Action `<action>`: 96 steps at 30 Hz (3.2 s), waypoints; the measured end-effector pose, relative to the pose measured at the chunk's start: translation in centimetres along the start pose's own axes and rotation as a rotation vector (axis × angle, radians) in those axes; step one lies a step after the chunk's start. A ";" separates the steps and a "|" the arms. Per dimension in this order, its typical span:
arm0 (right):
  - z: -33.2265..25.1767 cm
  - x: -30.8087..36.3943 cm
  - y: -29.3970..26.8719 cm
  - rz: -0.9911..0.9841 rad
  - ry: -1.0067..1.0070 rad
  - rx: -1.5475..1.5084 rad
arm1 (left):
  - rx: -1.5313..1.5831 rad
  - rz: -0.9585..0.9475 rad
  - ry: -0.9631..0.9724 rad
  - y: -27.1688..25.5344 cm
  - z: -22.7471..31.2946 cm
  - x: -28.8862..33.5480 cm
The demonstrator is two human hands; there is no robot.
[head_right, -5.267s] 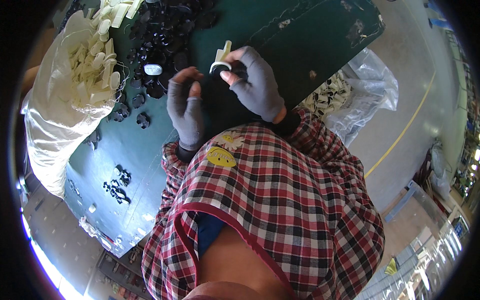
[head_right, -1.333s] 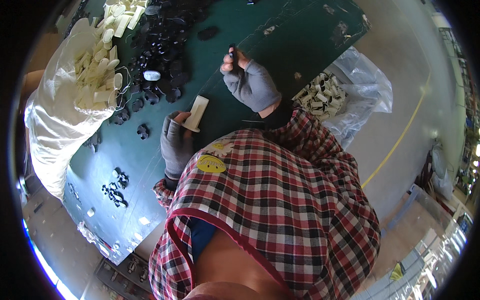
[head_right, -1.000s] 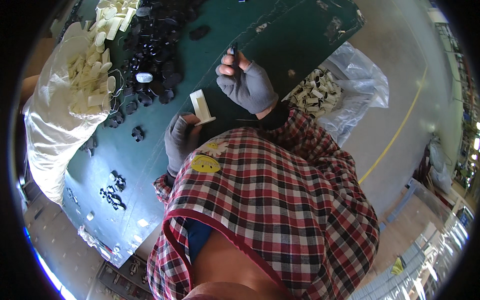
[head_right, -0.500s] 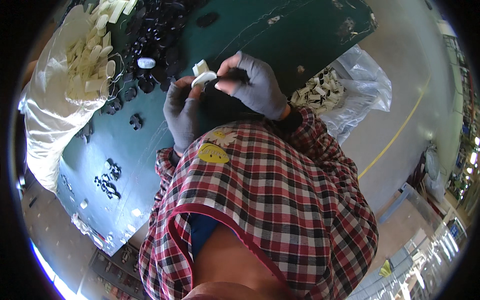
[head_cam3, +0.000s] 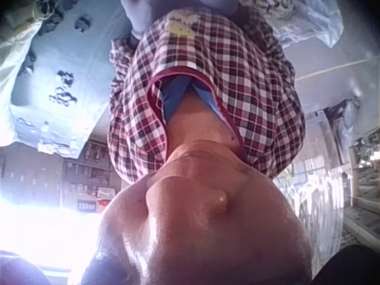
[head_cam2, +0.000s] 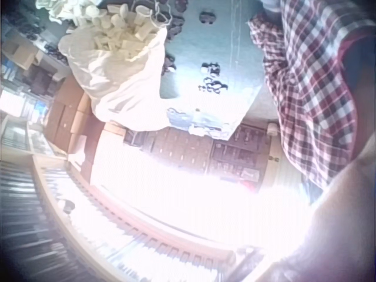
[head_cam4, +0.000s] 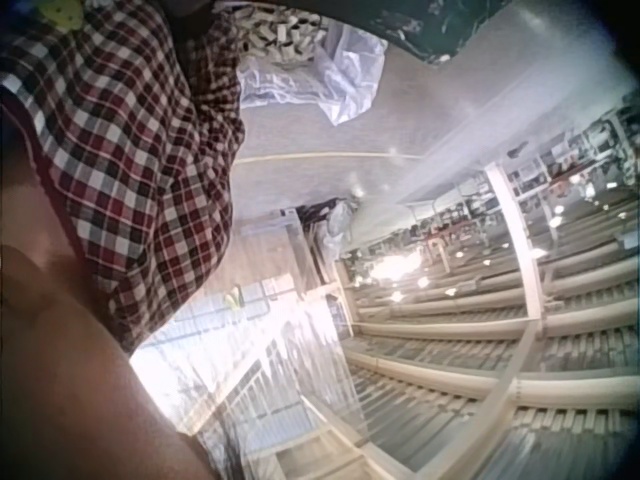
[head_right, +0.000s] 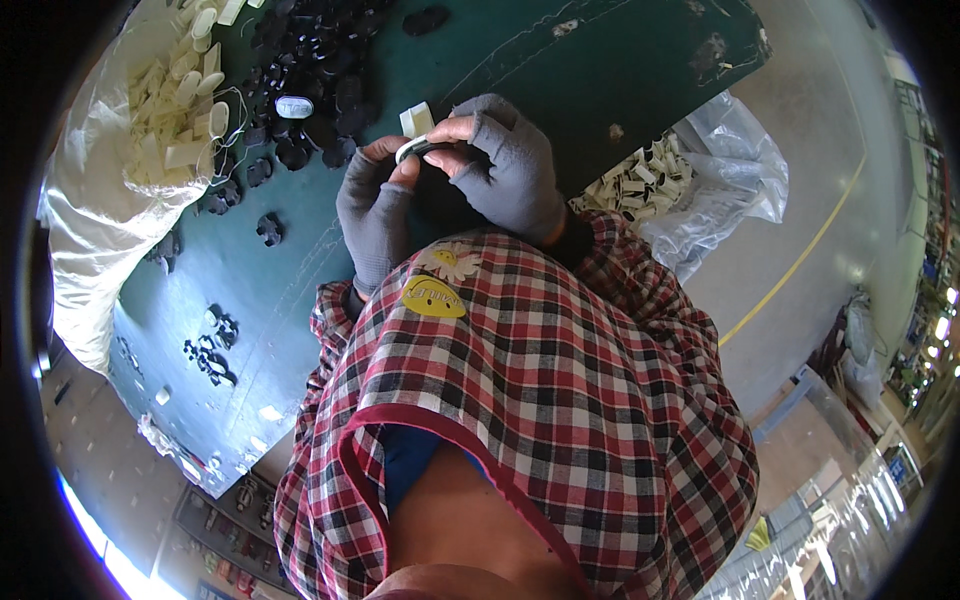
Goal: The person repeatedly picks a black circular component and a white rectangular component from piles on a green table, presses them together, and places the assembled unit into a clear plastic bag. The process is repeated continuously throughout the clip.
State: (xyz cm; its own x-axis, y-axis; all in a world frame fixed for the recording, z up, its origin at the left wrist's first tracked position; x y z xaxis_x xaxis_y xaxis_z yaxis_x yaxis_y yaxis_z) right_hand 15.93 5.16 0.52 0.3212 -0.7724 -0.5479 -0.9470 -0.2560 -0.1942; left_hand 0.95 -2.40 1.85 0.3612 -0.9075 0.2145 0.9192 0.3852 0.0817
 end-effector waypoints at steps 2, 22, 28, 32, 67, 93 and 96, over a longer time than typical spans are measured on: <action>0.2 0.4 0.4 0.002 -0.010 0.025 | 0.018 0.011 -0.007 -0.1 -0.1 -0.1; 1.0 -0.1 -0.1 -0.105 0.634 -0.492 | -0.226 0.007 0.081 -0.4 -0.7 0.2; 1.0 -0.4 0.9 -0.169 0.330 -0.273 | -0.126 0.055 0.134 -1.0 -1.0 0.1; 0.6 -0.2 1.4 -0.182 0.247 -0.110 | -0.130 0.046 0.157 -1.4 -1.1 -0.1; -0.5 2.5 3.6 -0.117 0.303 -0.304 | 0.583 -0.092 -0.185 -3.4 -2.2 1.0; -2.0 4.2 3.8 -0.039 0.635 -0.435 | 0.120 -0.072 -0.119 -2.9 -0.9 2.9; -2.0 4.2 4.0 -0.009 0.534 -0.350 | 0.142 -0.052 -0.030 -2.6 -0.9 2.9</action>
State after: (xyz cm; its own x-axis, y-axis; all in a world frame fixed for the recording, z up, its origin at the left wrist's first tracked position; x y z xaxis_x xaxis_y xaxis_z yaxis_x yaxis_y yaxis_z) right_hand 13.45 -0.28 -0.88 0.3655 -0.9295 -0.0491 -0.9203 -0.3687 0.1304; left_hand -0.26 -6.19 1.34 0.3071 -0.9222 0.2350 0.9044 0.3597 0.2294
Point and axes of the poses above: each hand's wrist, its own x-axis away from the middle knuckle, its own y-axis out of the palm, z = x × y, the point moved 2 cm from there along -x, towards the middle knuckle, and after that the axes turned 4 degrees about -x, right-handed, at the moved point
